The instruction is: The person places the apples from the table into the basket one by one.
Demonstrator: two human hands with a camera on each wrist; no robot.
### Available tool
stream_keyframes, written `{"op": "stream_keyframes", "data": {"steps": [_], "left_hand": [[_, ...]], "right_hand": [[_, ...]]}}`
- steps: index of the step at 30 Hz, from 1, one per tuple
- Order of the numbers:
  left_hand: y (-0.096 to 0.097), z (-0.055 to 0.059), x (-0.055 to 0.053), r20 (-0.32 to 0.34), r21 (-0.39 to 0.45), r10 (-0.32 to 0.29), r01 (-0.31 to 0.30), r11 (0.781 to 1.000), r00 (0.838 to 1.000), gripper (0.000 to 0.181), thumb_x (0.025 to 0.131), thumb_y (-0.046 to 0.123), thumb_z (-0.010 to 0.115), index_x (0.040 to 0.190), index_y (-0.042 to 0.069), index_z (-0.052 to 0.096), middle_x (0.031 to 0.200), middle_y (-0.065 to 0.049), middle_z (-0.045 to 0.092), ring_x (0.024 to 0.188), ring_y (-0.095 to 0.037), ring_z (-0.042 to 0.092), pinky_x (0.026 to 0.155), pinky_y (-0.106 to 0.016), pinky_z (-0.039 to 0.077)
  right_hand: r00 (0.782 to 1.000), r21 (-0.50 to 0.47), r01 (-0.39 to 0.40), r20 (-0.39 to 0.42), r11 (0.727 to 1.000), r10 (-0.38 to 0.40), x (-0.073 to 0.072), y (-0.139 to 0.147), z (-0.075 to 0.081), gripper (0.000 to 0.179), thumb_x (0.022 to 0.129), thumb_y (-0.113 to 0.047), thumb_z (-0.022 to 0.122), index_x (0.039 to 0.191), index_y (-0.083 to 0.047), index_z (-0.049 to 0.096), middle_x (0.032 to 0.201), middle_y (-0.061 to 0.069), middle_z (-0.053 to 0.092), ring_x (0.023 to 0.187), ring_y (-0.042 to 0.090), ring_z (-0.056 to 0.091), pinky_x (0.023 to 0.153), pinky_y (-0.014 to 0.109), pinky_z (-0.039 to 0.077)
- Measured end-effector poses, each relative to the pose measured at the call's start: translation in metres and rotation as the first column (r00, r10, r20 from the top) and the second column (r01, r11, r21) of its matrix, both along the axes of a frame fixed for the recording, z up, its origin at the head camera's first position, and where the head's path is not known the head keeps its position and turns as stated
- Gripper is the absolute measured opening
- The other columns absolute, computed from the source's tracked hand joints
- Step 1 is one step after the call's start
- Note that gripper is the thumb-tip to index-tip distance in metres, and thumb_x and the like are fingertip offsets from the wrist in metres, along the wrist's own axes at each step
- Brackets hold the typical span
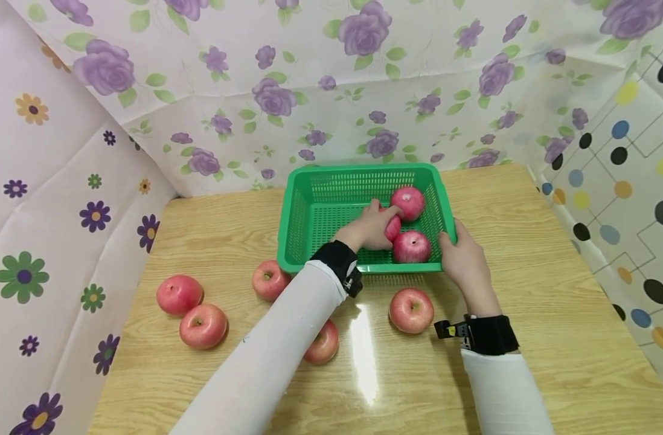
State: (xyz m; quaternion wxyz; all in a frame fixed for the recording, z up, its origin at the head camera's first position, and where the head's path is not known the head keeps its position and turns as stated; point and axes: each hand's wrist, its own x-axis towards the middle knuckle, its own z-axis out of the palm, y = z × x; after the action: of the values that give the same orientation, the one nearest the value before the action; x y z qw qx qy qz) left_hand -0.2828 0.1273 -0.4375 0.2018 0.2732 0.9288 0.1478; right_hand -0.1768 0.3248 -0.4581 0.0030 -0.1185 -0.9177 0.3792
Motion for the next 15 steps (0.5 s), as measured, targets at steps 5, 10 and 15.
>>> {"op": "stream_keyframes", "data": {"steps": [5,10,15], "left_hand": [[0.0009,-0.0029,0.0004,-0.026,0.001,-0.003,0.003,1.0,1.0,0.074,0.086,0.021,0.073,0.148,0.037,0.036,0.151,-0.014,0.018,0.13,-0.026,0.03,0.08,-0.034,0.05],[0.0001,-0.0051,-0.001,-0.032,0.019,0.001,0.0,1.0,0.999,0.078,0.084,0.019,0.075,0.148,0.038,0.035,0.148,-0.013,0.019,0.125,-0.025,0.033,0.077,-0.033,0.05],[-0.0015,-0.0028,-0.0012,-0.032,0.024,-0.006,0.007,1.0,0.999,0.078,0.085,0.024,0.076,0.149,0.039,0.034,0.148,-0.014,0.02,0.125,-0.025,0.032,0.079,-0.034,0.051]], "right_hand": [[1.0,-0.006,0.001,0.005,1.0,-0.001,0.0001,-0.0007,-0.0003,0.062,0.106,-0.046,0.029,0.159,-0.013,0.021,0.137,0.032,0.047,0.116,0.047,0.046,0.09,0.069,0.039],[1.0,-0.011,0.005,0.009,1.0,-0.005,-0.0005,0.0003,-0.0023,0.063,0.106,-0.047,0.028,0.159,-0.013,0.019,0.139,0.031,0.045,0.118,0.047,0.045,0.092,0.069,0.039],[1.0,-0.012,0.01,0.011,1.0,-0.01,-0.0013,0.0011,-0.0037,0.063,0.106,-0.048,0.027,0.159,-0.014,0.018,0.139,0.031,0.045,0.117,0.046,0.045,0.091,0.068,0.039]]}}
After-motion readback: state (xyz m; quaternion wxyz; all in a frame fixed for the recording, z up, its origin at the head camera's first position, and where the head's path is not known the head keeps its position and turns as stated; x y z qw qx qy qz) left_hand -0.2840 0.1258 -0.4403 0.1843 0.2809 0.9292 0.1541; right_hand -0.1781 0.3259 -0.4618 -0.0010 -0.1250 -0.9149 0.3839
